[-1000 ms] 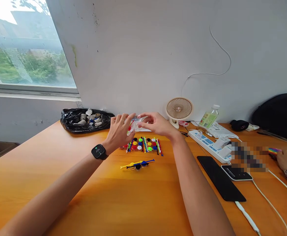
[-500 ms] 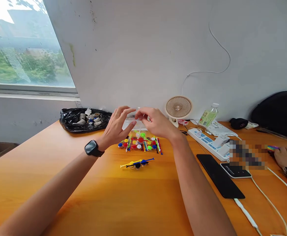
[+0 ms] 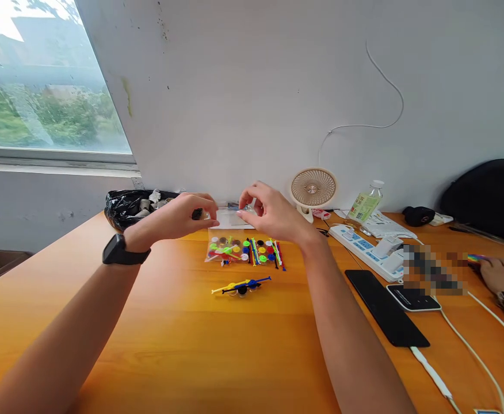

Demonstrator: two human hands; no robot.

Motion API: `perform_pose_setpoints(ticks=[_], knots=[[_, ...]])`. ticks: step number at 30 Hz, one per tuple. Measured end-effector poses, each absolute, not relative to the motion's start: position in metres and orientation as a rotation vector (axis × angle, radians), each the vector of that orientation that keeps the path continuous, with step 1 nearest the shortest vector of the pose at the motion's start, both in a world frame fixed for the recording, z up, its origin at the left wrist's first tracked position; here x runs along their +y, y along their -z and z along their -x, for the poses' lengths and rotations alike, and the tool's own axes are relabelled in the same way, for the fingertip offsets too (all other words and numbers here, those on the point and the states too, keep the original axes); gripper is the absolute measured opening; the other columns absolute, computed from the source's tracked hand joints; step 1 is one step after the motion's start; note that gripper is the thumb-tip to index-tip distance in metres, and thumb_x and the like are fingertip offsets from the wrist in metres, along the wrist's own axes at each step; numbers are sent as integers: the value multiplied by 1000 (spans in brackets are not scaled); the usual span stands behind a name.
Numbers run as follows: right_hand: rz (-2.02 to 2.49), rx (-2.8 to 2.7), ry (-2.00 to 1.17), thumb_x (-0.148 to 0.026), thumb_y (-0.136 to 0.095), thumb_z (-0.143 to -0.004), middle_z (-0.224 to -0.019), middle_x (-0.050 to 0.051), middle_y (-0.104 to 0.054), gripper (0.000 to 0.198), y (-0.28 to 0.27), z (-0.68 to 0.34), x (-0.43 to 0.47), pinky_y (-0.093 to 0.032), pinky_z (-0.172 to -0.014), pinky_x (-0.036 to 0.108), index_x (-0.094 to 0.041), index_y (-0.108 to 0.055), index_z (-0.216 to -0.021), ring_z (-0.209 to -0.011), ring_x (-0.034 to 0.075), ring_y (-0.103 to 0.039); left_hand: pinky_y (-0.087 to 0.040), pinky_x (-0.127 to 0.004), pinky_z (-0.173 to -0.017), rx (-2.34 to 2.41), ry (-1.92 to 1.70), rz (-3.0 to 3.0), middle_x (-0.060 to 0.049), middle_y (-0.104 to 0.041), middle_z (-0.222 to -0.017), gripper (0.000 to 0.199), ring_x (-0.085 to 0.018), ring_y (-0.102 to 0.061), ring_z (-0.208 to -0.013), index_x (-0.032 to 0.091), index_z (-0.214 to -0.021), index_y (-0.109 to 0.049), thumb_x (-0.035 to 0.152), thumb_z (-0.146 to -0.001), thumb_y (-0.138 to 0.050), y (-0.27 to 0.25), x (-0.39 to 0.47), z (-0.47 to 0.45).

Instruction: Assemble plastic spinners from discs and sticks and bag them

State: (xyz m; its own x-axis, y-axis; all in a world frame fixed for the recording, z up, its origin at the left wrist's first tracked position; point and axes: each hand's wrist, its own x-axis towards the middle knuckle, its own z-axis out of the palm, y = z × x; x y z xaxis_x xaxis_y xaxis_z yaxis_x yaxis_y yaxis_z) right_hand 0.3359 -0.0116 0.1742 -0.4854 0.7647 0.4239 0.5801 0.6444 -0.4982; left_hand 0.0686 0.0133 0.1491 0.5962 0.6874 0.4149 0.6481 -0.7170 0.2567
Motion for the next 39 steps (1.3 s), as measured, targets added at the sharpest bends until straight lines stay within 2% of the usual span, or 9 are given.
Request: perform_pose_setpoints(ticks=[4,8,14,17,20,25,29,33,39], knots=[[1108,-2544,-706,-46,-67,-90,-76,2,-65,29,-169,-338,-6,-37,-57,26,-18,-73,-86,-67,15,-53,-48,-31,-70,1333,-480,-2669,-4,-76,-84,14,-20,-66,-75,24,-82,-81,36,-83,-73,-161,9,-54],[1254,-2958,-1025,-40,-78,-79,-88,4,-76,22,-145,-329,8,-42,-60,25,-19,-80,-86,-79,18,-65,-45,-31,-64,1405,-377,-2612,-3,-75,-76,16,-20,-64,-68,26,-77,-82,41,-79,-76,-172,0,-45],[1520,-3102,-1075,-49,-95,-53,-80,1,-77,39,-100,-305,28,-41,-57,25,-20,-80,-75,-75,18,-67,-44,-31,-66,1412,-325,-2626,-1,-75,-78,15,-19,-65,-70,27,-76,-81,42,-75,-81,-176,-5,-38],[1560,-3113,-1048,-48,-97,-48,-83,0,-77,43,-90,-299,29,-40,-58,25,-21,-80,-76,-78,18,-68,-45,-30,-68,1394,-296,-2647,-1,-76,-80,14,-19,-66,-73,26,-75,-80,40,-76,-81,-174,-2,-35],[1565,-3159,-1003,-44,-96,-51,-88,0,-78,41,-86,-296,30,-40,-59,24,-20,-80,-81,-83,19,-69,-44,-29,-67,1392,-243,-2642,-1,-76,-82,14,-18,-67,-74,25,-77,-81,39,-78,-80,-175,-3,-33],[1507,-3218,-990,-31,-87,-66,-89,0,-77,25,-83,-290,29,-40,-60,24,-18,-79,-86,-84,18,-68,-42,-25,-61,1419,-183,-2606,-2,-77,-83,18,-16,-67,-72,23,-82,-82,40,-79,-78,-178,-5,-32],[1484,-3260,-986,-27,-84,-68,-87,0,-75,21,-85,-283,23,-40,-60,25,-18,-77,-85,-82,19,-67,-43,-25,-62,1437,-157,-2627,-2,-78,-83,16,-16,-69,-74,23,-82,-82,38,-80,-78,-176,-2,-33],[1475,-3223,-949,-24,-80,-73,-87,0,-74,13,-91,-280,16,-39,-59,25,-18,-73,-83,-80,17,-65,-42,-27,-61,1658,-91,-2670,-4,-78,-84,8,-19,-68,-71,23,-81,-82,27,-78,-75,-172,-5,-44],[1346,-3120,-941,-24,-74,-79,-79,-2,-69,8,-111,-282,2,-36,-56,25,-19,-67,-79,-73,14,-60,-47,-31,-67,1795,-27,-2819,-11,-78,-84,15,-25,-73,-76,19,-85,-80,13,-80,-67,-169,-22,-68]])
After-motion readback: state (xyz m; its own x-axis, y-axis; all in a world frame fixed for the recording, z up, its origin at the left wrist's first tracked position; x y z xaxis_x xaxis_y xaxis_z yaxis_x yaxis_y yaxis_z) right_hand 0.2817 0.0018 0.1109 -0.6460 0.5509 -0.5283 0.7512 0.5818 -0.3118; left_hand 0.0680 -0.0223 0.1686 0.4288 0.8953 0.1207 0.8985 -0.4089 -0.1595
